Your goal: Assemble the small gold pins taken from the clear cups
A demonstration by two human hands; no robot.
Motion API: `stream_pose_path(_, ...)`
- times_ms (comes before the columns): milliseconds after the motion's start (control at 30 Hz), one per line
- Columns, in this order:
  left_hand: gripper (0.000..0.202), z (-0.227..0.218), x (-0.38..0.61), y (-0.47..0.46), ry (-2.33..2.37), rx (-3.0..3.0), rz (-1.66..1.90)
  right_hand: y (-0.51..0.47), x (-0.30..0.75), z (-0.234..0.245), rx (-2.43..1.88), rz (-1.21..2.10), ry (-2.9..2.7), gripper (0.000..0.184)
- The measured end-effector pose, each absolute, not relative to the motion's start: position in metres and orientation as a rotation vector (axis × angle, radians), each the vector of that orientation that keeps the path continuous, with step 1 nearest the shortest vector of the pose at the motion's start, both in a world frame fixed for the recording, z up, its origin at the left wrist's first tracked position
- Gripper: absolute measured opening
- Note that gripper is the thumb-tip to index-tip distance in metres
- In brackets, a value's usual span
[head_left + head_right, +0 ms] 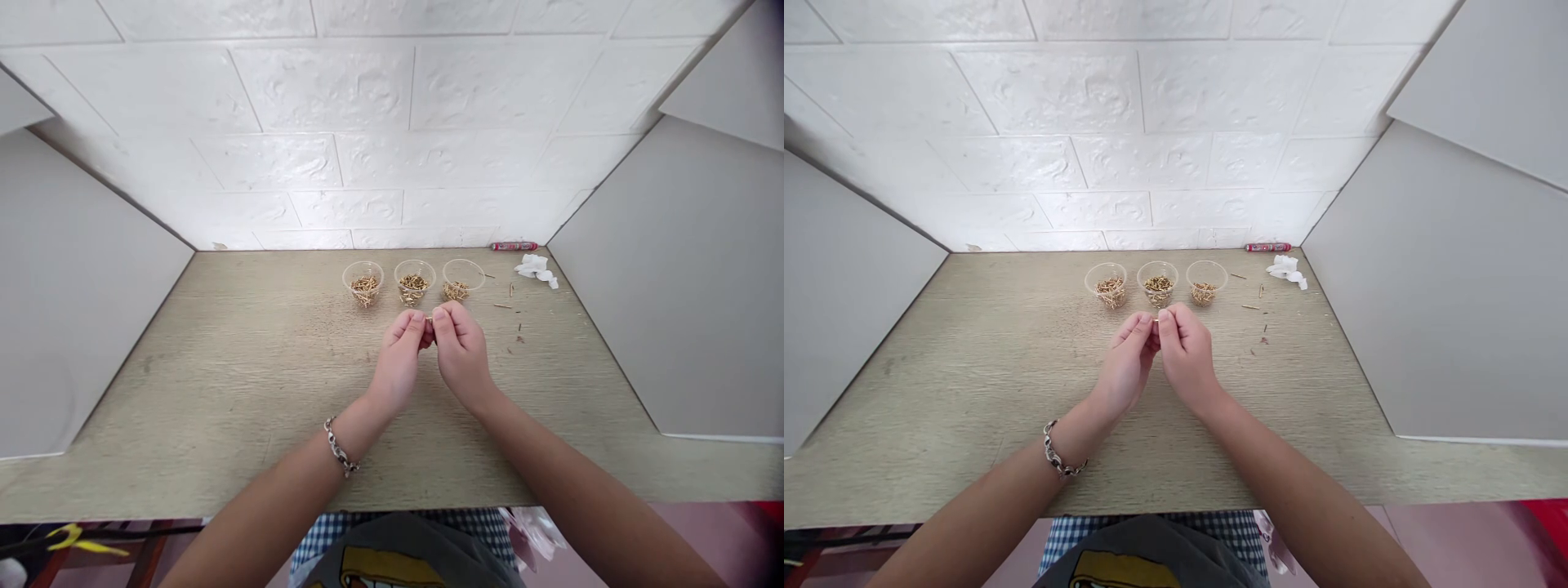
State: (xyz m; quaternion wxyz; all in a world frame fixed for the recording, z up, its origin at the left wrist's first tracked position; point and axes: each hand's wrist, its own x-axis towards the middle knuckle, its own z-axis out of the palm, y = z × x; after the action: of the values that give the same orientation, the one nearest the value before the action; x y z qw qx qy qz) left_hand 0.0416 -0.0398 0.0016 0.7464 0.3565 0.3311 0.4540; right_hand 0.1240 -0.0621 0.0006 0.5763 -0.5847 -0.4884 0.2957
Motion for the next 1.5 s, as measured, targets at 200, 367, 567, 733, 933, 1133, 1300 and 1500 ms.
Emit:
stream_pose_path(200, 0.022, 0.002, 0.042, -0.04, 0.734, 0.784, 0.996, -0.061, 0.124, 0.0, -1.377, 0.695, -1.147, 0.026)
stream_pose_path(367, 0.023, 0.001, 0.042, -0.039, 0.747, 0.816, 0.997, -0.06, 0.125, 0.0, -1.379, 0.714, -1.155, 0.026)
stream_pose_path(567, 0.023, -0.001, 0.04, -0.037, 0.722, 0.891, 1.0, -0.059, 0.129, 0.002, -1.4, 0.672, -1.239, 0.026)
stream_pose_path(733, 0.027, 0.001, 0.038, -0.033, 0.701, 0.943, 1.0, -0.058, 0.136, 0.007, -1.39, 0.656, -1.348, 0.025)
stream_pose_path(933, 0.029, -0.001, 0.035, -0.028, 0.662, 1.016, 0.96, -0.057, 0.139, 0.011, -1.352, 0.598, -1.435, 0.023)
stream_pose_path(1133, 0.028, 0.0, 0.035, -0.029, 0.668, 0.998, 0.969, -0.057, 0.14, 0.008, -1.324, 0.672, -1.392, 0.023)
stream_pose_path(1300, 0.027, 0.006, 0.035, -0.03, 0.562, 0.876, 0.927, -0.053, 0.139, 0.007, -1.127, 0.95, -1.232, 0.026)
stream_pose_path(1500, 0.028, 0.004, 0.035, -0.029, 0.598, 0.911, 0.925, -0.053, 0.142, 0.008, -1.171, 0.894, -1.292, 0.026)
